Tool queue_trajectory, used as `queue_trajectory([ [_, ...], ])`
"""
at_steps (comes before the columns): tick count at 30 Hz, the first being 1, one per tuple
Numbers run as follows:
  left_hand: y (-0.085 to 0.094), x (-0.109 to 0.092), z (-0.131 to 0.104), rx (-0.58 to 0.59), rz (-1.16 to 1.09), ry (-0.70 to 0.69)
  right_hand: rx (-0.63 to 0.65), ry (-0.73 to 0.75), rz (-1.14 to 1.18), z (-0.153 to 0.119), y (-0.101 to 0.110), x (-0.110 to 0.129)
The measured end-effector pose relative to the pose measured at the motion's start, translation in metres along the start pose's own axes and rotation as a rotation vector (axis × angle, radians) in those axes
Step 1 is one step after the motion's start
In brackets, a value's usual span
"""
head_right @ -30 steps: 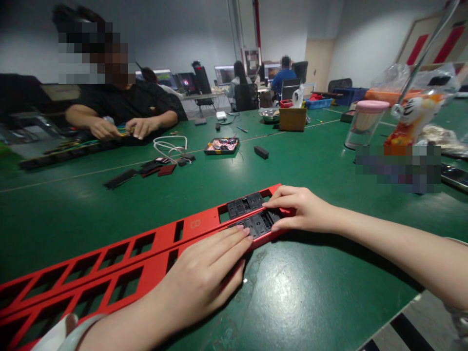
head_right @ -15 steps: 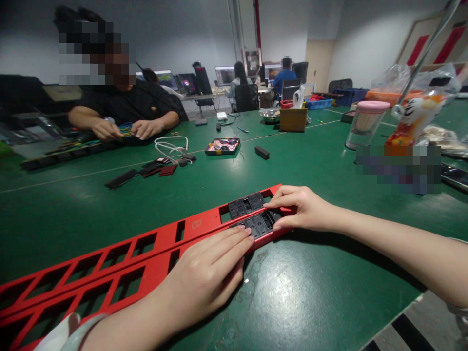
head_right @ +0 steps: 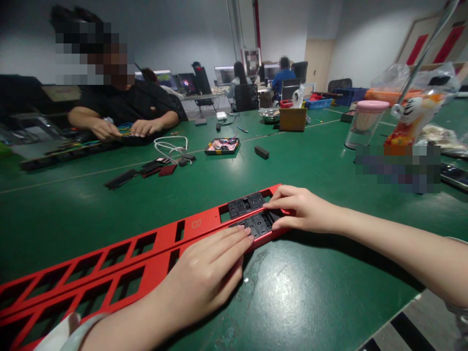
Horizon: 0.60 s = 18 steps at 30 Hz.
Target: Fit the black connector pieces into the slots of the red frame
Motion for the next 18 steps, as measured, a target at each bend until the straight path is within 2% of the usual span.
queue_trajectory([
  [4, 0.0006, -0.0002, -0.0001, -0.006, -0.001, -0.004, 0.022, 0.047, -0.02, -0.0008, -0.0006, 0.0026],
  [12, 0.0029, -0.002, 0.0016, -0.006, -0.009, -0.007, 0.0, -0.008, 0.059, 0.0004, -0.0003, -0.0024],
  [18, 0.0018, -0.0014, 0.0002, -0.004, -0.014, 0.002, -0.01, -0.016, 0.024, -0.0006, -0.0023, -0.0025],
])
Point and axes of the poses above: each hand's wrist, its own z-axis towards the middle knuckle, its own y-axis out of the back of the hand, x = y × z, the point moved 8 cm from there along z, towards the middle knuckle, and after that the axes turned 12 degrees about -x, right-handed, at the moved point
